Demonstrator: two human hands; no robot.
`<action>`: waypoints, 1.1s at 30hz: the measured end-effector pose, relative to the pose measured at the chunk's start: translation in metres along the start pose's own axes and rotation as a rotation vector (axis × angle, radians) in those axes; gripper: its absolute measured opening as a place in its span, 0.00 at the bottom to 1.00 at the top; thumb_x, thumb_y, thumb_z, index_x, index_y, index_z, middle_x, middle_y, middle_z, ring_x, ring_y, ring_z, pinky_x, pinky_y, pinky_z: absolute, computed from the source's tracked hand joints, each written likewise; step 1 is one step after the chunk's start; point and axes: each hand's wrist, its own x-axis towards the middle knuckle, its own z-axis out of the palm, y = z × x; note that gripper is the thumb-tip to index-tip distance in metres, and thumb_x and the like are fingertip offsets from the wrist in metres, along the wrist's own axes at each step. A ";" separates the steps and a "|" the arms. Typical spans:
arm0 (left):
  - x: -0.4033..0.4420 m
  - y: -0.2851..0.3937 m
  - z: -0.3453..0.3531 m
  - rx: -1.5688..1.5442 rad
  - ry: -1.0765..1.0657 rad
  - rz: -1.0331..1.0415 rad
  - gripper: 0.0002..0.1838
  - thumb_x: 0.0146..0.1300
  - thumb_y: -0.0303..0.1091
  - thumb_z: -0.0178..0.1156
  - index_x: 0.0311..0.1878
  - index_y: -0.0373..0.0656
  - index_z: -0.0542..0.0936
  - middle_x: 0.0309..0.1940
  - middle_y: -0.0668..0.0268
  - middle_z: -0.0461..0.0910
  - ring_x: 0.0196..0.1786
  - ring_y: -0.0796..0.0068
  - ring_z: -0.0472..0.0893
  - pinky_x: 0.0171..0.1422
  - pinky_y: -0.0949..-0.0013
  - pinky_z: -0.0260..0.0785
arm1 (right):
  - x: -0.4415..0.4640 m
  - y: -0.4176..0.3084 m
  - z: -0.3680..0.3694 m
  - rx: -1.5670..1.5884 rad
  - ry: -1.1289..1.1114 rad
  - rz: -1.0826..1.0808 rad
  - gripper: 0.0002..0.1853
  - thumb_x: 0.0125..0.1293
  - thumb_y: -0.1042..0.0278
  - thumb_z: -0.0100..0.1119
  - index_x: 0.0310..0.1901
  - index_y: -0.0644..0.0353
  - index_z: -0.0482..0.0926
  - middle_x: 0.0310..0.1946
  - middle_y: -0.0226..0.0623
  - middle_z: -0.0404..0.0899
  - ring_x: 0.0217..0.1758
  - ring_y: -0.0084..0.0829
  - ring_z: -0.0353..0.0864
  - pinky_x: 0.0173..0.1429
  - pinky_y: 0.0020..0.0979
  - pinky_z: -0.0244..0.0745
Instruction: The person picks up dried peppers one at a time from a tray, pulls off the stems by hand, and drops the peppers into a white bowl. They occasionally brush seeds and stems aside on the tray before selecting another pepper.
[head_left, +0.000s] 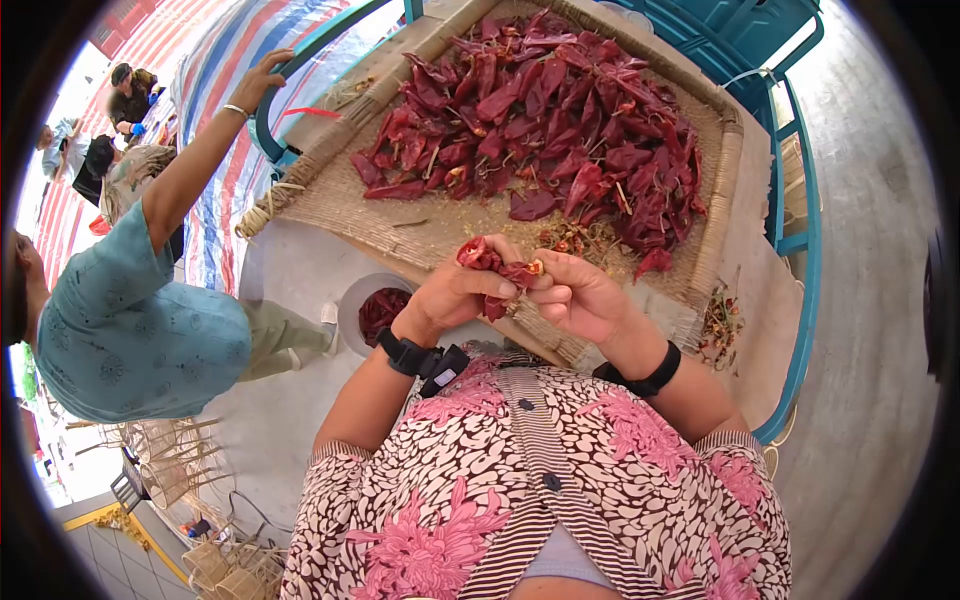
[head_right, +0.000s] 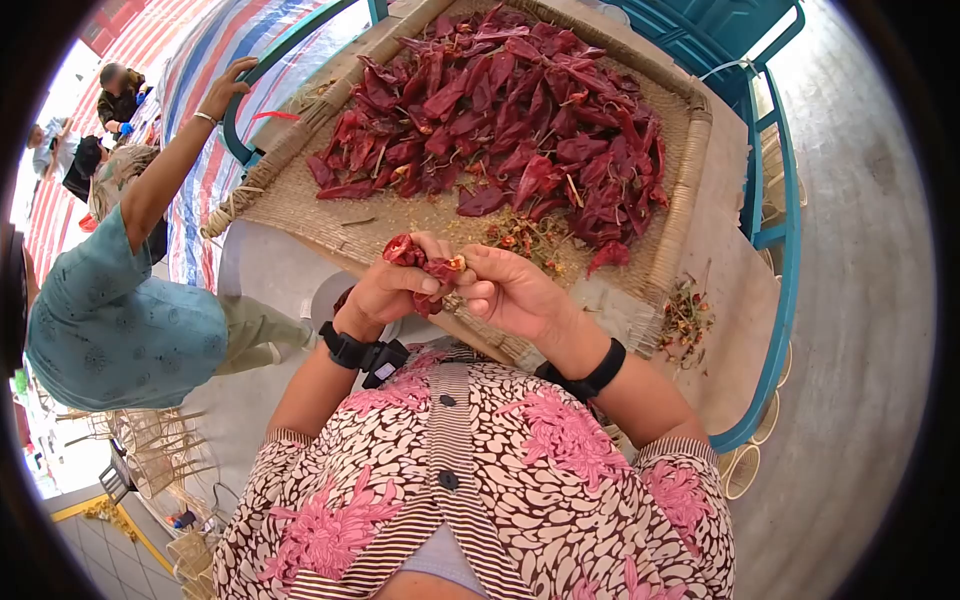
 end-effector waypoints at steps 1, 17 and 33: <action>0.002 -0.001 0.001 -0.038 -0.020 0.035 0.12 0.51 0.18 0.65 0.38 0.41 0.76 0.36 0.67 0.76 0.38 0.74 0.76 0.43 0.70 0.69 | 0.001 0.000 0.002 -0.021 0.017 -0.025 0.06 0.73 0.70 0.53 0.45 0.62 0.75 0.31 0.31 0.79 0.31 0.19 0.78 0.33 0.24 0.78; 0.006 0.004 0.024 0.900 0.447 0.195 0.05 0.60 0.26 0.66 0.34 0.41 0.77 0.25 0.75 0.75 0.26 0.86 0.70 0.32 0.77 0.62 | 0.007 0.007 0.025 -2.085 0.450 -0.953 0.06 0.62 0.74 0.63 0.38 0.63 0.75 0.28 0.35 0.77 0.28 0.32 0.80 0.30 0.31 0.75; -0.003 0.006 0.016 0.503 0.641 0.104 0.11 0.60 0.25 0.66 0.40 0.43 0.73 0.24 0.76 0.71 0.18 0.86 0.67 0.21 0.78 0.59 | 0.035 -0.061 -0.039 -2.641 0.941 -0.607 0.10 0.56 0.75 0.63 0.40 0.60 0.76 0.40 0.42 0.73 0.45 0.43 0.80 0.41 0.42 0.78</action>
